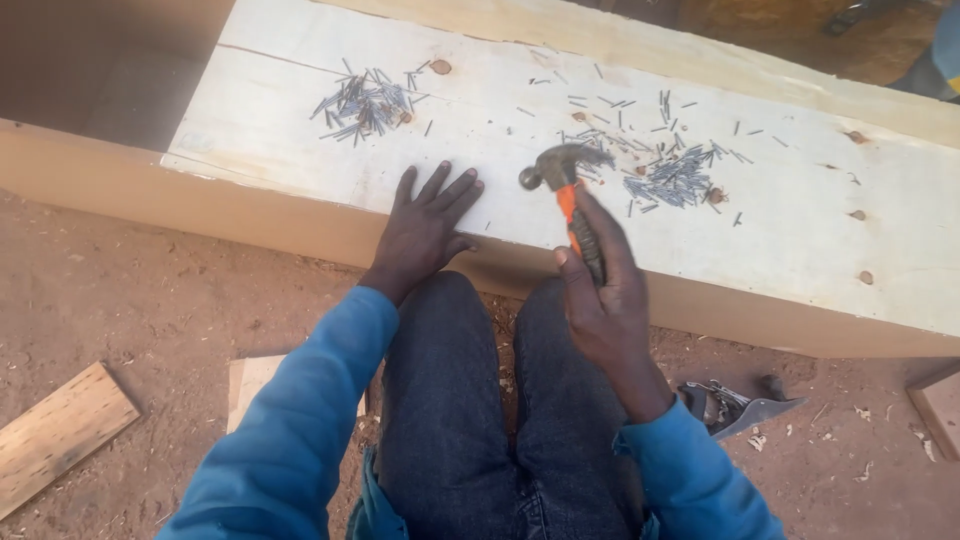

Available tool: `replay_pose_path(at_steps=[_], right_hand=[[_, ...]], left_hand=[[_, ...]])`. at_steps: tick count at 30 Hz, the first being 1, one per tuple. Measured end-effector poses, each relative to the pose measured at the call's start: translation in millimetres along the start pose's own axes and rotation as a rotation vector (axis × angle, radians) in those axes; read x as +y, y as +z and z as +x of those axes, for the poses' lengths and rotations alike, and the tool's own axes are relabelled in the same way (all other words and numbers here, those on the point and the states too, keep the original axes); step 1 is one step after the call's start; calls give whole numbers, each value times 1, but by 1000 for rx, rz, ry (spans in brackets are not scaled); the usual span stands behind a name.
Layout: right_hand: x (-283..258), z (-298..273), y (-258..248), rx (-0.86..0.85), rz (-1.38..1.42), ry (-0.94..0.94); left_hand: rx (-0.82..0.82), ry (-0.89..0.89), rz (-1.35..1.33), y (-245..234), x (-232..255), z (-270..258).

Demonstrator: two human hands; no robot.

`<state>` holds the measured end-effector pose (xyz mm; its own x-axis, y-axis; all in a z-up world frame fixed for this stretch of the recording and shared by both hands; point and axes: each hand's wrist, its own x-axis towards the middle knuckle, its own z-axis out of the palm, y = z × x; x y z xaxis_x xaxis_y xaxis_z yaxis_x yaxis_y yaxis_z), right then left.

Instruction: Hammering a series of nails into a wooden board to secure it to a frame.

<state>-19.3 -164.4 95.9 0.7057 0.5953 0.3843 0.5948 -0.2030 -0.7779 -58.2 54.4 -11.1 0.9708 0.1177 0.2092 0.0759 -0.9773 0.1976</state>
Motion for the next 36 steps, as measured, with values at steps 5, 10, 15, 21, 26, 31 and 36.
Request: replay_pose_path(at_steps=[5, 10, 15, 21, 26, 31, 36], right_hand=[[15, 5, 7, 77, 132, -239], [-3, 0, 18, -361, -230, 229], [4, -2, 15, -33, 16, -130], [23, 0, 23, -388, -142, 208], [-7, -4, 22, -247, -149, 97], [12, -3, 19, -395, -206, 236], [6, -3, 20, -493, -281, 336]], left_hand=[[-26, -21, 20, -2, 2, 2], [-14, -13, -2, -1, 1, 1], [8, -18, 10, 5, -1, 0], [-6, -38, 7, 3, 2, -1], [-11, -43, 11, 2, 0, 2], [-33, -45, 9, 2, 3, 1], [-24, -50, -12, -1, 3, -1]])
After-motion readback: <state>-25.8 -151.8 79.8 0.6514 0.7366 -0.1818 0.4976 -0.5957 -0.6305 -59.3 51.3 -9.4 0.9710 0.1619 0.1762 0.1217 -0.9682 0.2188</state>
